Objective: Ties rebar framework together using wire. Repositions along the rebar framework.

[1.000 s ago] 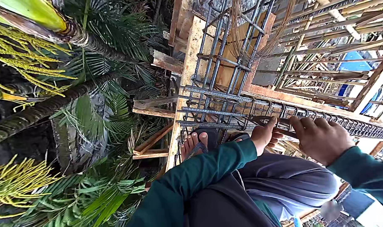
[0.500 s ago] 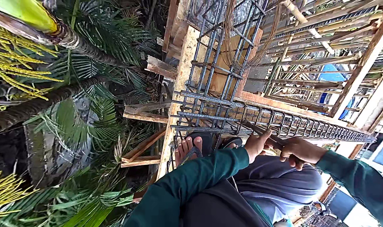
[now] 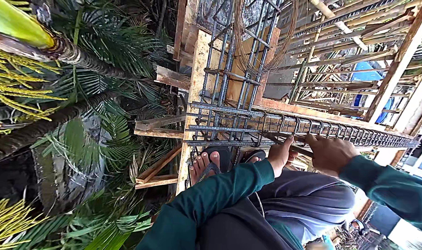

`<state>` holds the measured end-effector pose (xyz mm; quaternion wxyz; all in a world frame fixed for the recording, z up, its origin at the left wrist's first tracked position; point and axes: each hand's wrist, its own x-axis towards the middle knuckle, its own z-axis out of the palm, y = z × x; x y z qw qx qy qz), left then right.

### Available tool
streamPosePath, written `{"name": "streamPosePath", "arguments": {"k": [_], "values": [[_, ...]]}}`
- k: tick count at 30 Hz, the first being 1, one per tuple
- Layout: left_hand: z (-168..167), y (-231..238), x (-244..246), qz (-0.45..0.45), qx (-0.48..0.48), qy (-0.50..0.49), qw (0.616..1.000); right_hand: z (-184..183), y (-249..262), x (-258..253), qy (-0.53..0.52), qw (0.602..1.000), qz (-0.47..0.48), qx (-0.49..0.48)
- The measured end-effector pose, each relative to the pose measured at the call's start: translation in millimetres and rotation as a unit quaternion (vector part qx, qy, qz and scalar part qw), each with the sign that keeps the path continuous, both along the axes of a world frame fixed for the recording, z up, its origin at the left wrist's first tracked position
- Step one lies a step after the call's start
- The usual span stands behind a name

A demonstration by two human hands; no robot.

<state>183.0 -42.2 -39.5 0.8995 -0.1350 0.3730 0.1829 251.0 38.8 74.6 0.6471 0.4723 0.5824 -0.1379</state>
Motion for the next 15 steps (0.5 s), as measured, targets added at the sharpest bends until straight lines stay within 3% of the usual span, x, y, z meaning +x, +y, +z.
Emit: {"name": "streamPosePath", "arguments": {"k": [4, 7, 11, 15], "values": [[-5.7, 0.2, -9.6, -0.016, 0.056, -0.049, 0.997, -6.3, -13.4, 20.6, 0.100, 0.980, 0.153, 0.083], [-7.7, -3.2, -13.1, -0.021, 0.068, -0.043, 0.997, -17.4, -16.6, 32.6, 0.104, 0.966, 0.218, 0.093], [-12.8, -8.1, -4.5, -0.045, 0.068, -0.044, 0.996, -20.4, -1.8, 15.2, 0.000, 0.998, 0.058, 0.036], [-11.9, -11.3, 2.9, -0.049, 0.075, -0.044, 0.995, -32.7, 16.5, 22.5, -0.044, 0.987, -0.156, -0.007]]}}
